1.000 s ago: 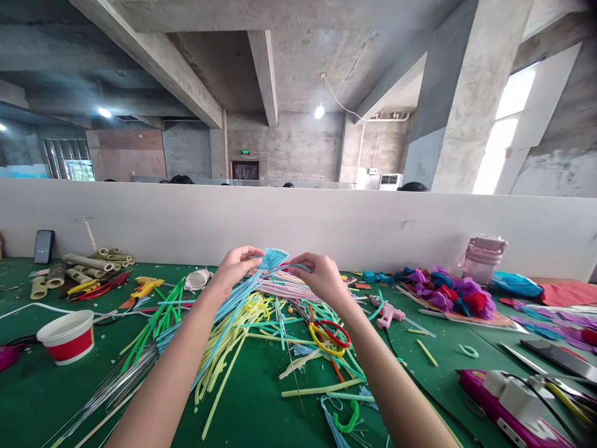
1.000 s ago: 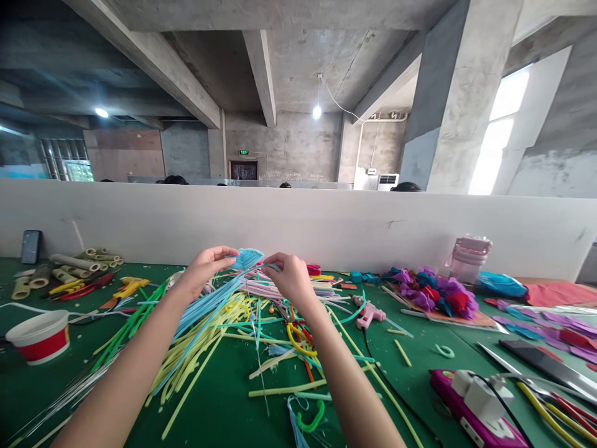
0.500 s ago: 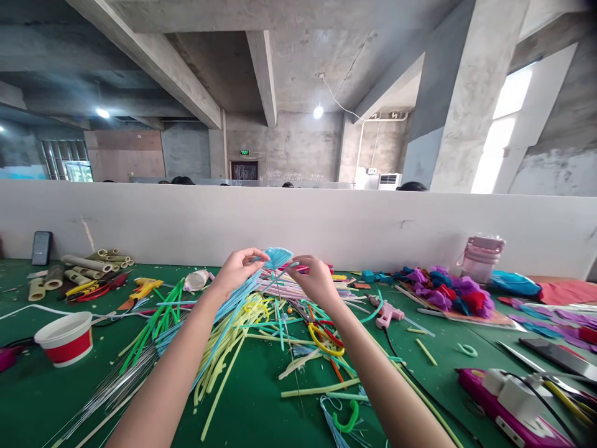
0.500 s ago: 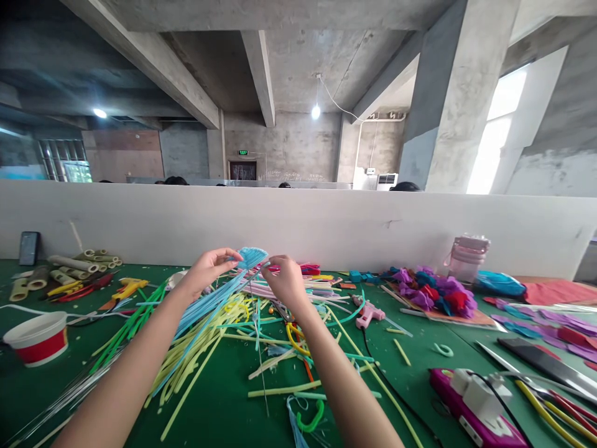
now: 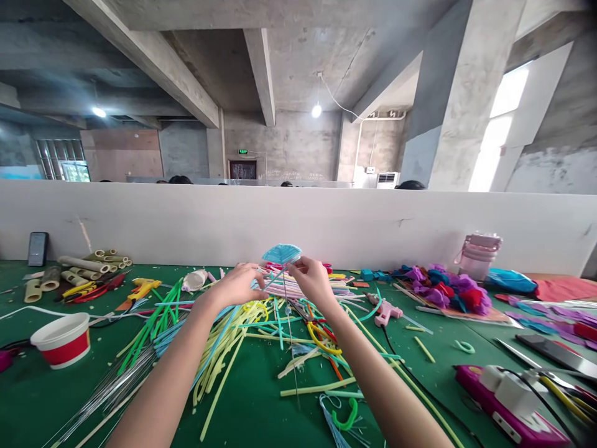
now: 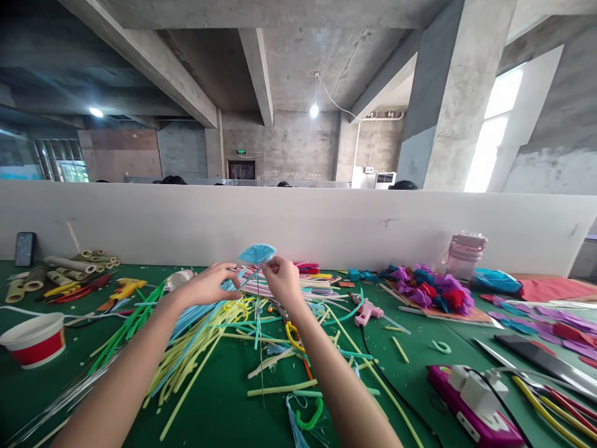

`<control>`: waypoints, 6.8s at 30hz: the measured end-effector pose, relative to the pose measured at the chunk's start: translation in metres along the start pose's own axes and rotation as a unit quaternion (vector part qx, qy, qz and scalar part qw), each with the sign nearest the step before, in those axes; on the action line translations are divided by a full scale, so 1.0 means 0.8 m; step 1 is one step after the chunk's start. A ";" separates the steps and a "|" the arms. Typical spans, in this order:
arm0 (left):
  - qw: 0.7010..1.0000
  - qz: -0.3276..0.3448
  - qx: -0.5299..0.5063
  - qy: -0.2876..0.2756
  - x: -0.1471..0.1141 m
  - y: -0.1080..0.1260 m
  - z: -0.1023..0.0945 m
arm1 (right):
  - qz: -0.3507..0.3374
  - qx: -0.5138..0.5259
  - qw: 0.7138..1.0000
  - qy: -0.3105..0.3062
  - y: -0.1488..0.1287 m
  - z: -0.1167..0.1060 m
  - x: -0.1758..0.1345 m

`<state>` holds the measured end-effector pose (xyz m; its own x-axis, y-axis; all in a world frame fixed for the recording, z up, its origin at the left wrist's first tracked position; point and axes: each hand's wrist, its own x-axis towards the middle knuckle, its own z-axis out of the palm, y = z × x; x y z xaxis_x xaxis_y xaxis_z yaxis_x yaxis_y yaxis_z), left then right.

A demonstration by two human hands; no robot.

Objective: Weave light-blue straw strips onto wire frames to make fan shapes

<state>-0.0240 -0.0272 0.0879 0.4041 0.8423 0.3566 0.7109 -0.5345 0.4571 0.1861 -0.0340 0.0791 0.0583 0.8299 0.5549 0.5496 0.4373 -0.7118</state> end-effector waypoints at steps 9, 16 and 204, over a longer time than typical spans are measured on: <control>0.999 0.012 0.010 0.044 0.001 0.004 -0.002 | -0.033 -0.080 0.996 0.004 0.013 0.004 0.000; 0.994 0.059 0.000 0.093 0.000 0.016 -0.014 | -0.145 -0.216 0.965 0.033 0.023 0.006 -0.005; 0.959 -0.079 -0.269 -0.032 0.004 0.018 -0.002 | 0.029 0.305 0.949 0.078 -0.007 -0.050 0.011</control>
<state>-0.0136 -0.0321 0.0969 0.3622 0.9090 0.2060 0.3735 -0.3440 0.8615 0.2172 -0.0429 0.1053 0.2222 0.8182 0.5302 -0.0391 0.5508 -0.8337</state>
